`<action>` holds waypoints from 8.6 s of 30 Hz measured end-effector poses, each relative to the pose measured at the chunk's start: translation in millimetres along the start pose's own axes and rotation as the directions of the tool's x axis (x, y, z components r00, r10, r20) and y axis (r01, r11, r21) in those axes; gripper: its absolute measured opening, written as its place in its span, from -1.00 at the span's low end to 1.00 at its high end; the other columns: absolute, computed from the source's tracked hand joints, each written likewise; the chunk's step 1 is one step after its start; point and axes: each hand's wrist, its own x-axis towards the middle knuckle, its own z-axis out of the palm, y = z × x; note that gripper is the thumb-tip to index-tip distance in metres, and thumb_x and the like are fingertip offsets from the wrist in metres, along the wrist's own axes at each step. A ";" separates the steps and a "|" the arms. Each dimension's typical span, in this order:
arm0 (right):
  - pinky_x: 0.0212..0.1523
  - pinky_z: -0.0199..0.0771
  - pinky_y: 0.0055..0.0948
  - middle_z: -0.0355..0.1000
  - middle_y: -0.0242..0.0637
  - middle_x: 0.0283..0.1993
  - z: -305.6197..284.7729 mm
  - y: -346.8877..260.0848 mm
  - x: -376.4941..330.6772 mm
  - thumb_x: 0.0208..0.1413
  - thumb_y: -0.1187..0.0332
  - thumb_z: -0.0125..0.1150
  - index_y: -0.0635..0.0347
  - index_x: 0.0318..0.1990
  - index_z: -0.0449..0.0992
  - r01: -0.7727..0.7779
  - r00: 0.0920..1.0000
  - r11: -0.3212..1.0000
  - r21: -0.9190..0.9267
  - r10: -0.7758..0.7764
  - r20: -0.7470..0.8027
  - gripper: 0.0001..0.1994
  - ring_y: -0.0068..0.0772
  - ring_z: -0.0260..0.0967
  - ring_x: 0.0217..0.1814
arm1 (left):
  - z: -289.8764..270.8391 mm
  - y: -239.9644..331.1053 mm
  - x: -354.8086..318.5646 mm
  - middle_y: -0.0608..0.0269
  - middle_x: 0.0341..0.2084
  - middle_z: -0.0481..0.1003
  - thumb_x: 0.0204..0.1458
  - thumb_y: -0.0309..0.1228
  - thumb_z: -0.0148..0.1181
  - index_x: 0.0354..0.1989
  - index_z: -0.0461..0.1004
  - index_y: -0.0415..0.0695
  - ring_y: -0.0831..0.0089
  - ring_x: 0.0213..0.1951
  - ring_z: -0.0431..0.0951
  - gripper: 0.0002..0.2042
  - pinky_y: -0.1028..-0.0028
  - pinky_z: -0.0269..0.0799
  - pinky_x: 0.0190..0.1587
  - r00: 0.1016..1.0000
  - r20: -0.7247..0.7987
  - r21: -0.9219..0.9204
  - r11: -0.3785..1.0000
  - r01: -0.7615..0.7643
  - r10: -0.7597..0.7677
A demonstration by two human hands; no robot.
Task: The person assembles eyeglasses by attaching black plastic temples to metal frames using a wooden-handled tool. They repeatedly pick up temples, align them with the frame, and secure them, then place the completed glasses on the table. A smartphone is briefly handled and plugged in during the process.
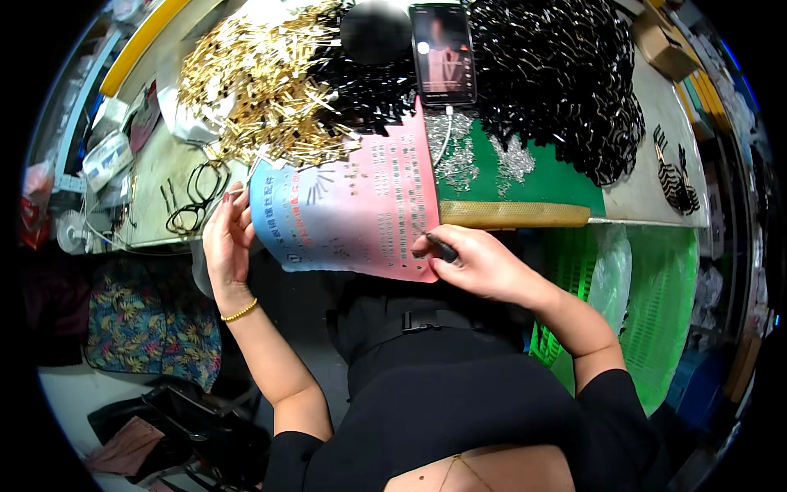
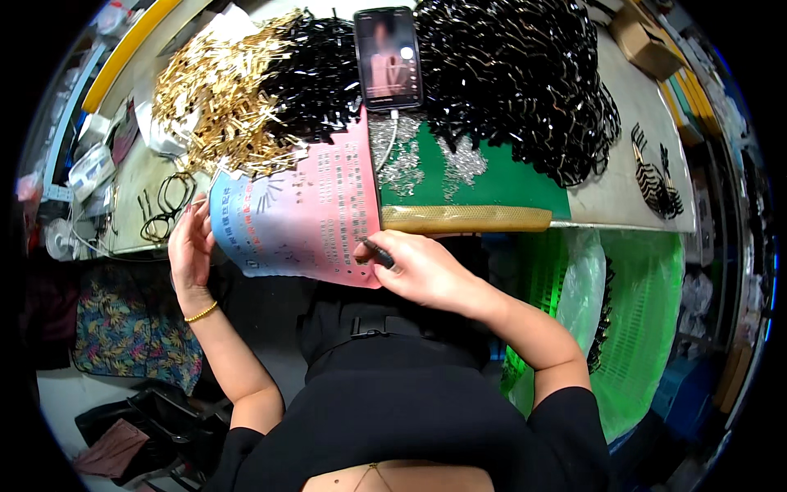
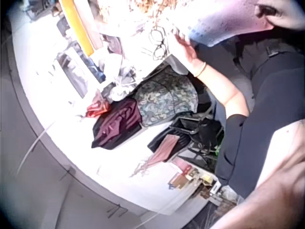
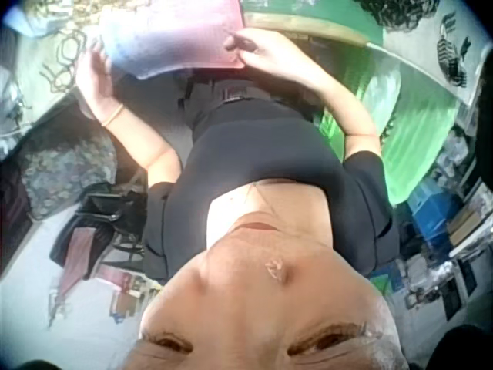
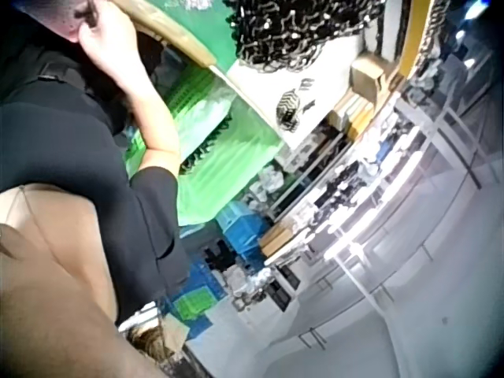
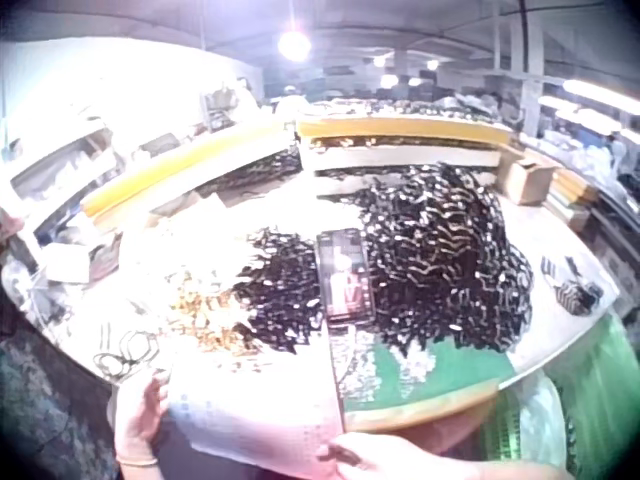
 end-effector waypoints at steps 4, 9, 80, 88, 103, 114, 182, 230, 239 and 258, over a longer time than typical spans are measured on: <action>-0.18 0.54 -0.14 0.53 -0.12 -0.09 0.9 6.4 -7.7 0.18 0.38 0.16 0.19 0.08 0.47 -0.019 0.999 0.968 -0.251 0.009 -0.040 -0.68 -0.02 0.54 -0.13 | 13.3 18.1 -19.4 0.13 -0.60 0.62 0.33 -0.03 0.00 -0.39 0.64 -0.19 0.23 -0.46 0.66 -0.51 0.25 0.46 -0.41 0.864 -0.254 0.967 0.104 0.231 0.435; -0.16 0.54 -0.15 0.54 -0.11 -0.03 -7.3 5.7 -12.3 0.18 0.40 0.16 0.21 0.13 0.46 -0.014 0.999 0.978 -0.206 0.006 -0.038 -0.65 -0.04 0.54 -0.11 | 73.4 -6.2 -57.8 0.08 0.04 0.56 0.24 -0.25 0.15 0.12 0.52 -0.09 0.06 0.10 0.54 -0.66 0.07 0.32 0.23 0.572 0.398 0.789 0.051 -0.612 0.717; -0.17 0.46 -0.48 0.53 -0.33 -0.27 -63.0 -6.2 -88.7 0.27 0.33 0.19 0.30 -0.09 0.51 -0.212 0.849 0.921 0.326 0.339 -0.406 -0.79 -0.59 0.43 -0.24 | 174.2 -43.7 -116.2 -0.31 0.36 0.15 0.19 -0.28 0.19 0.40 0.07 -0.42 -0.15 0.43 0.09 -0.30 -0.02 -0.07 0.46 0.425 0.896 0.418 0.077 -0.905 0.131; -0.16 0.50 -0.17 0.56 -0.10 -0.21 -114.7 -0.8 -109.4 0.26 0.27 0.13 0.22 -0.14 0.51 -0.387 0.769 0.912 -0.134 0.239 -0.593 -0.80 0.04 0.53 -0.16 | 192.8 -52.1 -115.0 -0.15 0.43 0.10 0.15 -0.27 0.23 0.42 0.11 -0.30 -0.05 0.47 0.02 -0.29 -0.07 -0.12 0.47 0.529 0.826 0.521 0.094 -0.848 0.194; -0.28 0.49 -0.20 0.54 -0.04 -0.38 -206.2 5.2 -114.0 0.21 0.26 0.17 0.22 -0.18 0.54 -0.613 0.514 0.776 -0.150 0.247 -0.822 -0.79 0.02 0.53 -0.33 | 208.6 -40.4 -89.2 -0.01 0.47 0.04 0.10 -0.12 0.23 0.44 0.08 -0.29 0.04 0.51 -0.08 -0.20 -0.03 -0.29 0.51 0.499 0.862 0.489 -0.108 -0.865 -0.090; -0.60 0.56 -0.40 0.49 -0.29 -0.49 -139.8 38.3 -2.0 0.01 0.45 0.18 0.13 -0.32 0.38 -0.594 0.769 0.229 -0.771 -0.121 -0.628 -0.89 -0.35 0.58 -0.52 | 204.0 -46.9 -93.2 0.01 0.42 0.17 0.06 -0.09 0.31 0.40 0.20 -0.23 0.05 0.49 0.02 -0.22 -0.08 -0.17 0.47 0.524 0.851 0.523 0.039 -0.852 0.039; -0.60 0.20 -0.72 0.43 -0.51 -0.44 -107.4 11.4 -44.1 0.18 0.46 0.32 0.25 -0.13 0.48 -0.333 0.807 0.800 0.500 0.516 -0.287 -0.83 -0.82 0.25 -0.59 | 134.4 45.3 31.8 0.20 -0.38 0.60 0.12 -0.49 0.31 -0.21 0.56 -0.18 0.52 -0.41 0.56 -0.89 0.51 0.46 -0.30 0.902 0.258 0.915 0.211 -0.343 0.347; -0.58 0.21 -0.74 0.41 -0.55 -0.43 -105.0 14.1 -42.8 0.18 0.43 0.33 0.23 -0.12 0.49 -0.353 0.814 0.813 0.462 0.511 -0.277 -0.82 -0.83 0.23 -0.57 | 116.6 42.1 52.1 0.31 -0.25 0.58 0.11 -0.55 0.32 0.12 0.57 -0.04 0.57 -0.34 0.55 -0.63 0.50 0.44 -0.42 0.646 0.356 0.785 0.160 -0.599 0.675; -0.59 0.21 -0.73 0.43 -0.50 -0.44 -105.8 10.1 -40.8 0.22 0.44 0.29 0.25 -0.14 0.47 -0.350 0.815 0.805 0.480 0.514 -0.268 -0.86 -0.81 0.24 -0.58 | 129.8 23.2 -4.3 0.22 -0.33 0.53 -0.05 -0.43 0.42 -0.23 0.59 -0.10 0.21 -0.27 0.53 -0.80 0.31 0.44 -0.22 0.708 0.599 0.789 -0.125 -0.602 0.374; -0.34 0.33 -0.62 0.41 -0.44 -0.38 -100.0 -21.5 -29.3 0.16 0.51 0.28 0.33 -0.18 0.55 -0.308 0.906 0.933 0.184 0.347 -0.243 -0.89 -0.69 0.30 -0.37 | 178.3 -21.3 -42.6 0.21 -0.42 0.55 -0.01 -0.57 0.37 -0.20 0.57 -0.18 0.26 -0.46 0.47 -0.80 0.33 0.39 -0.34 0.607 0.731 0.474 0.408 -0.781 0.312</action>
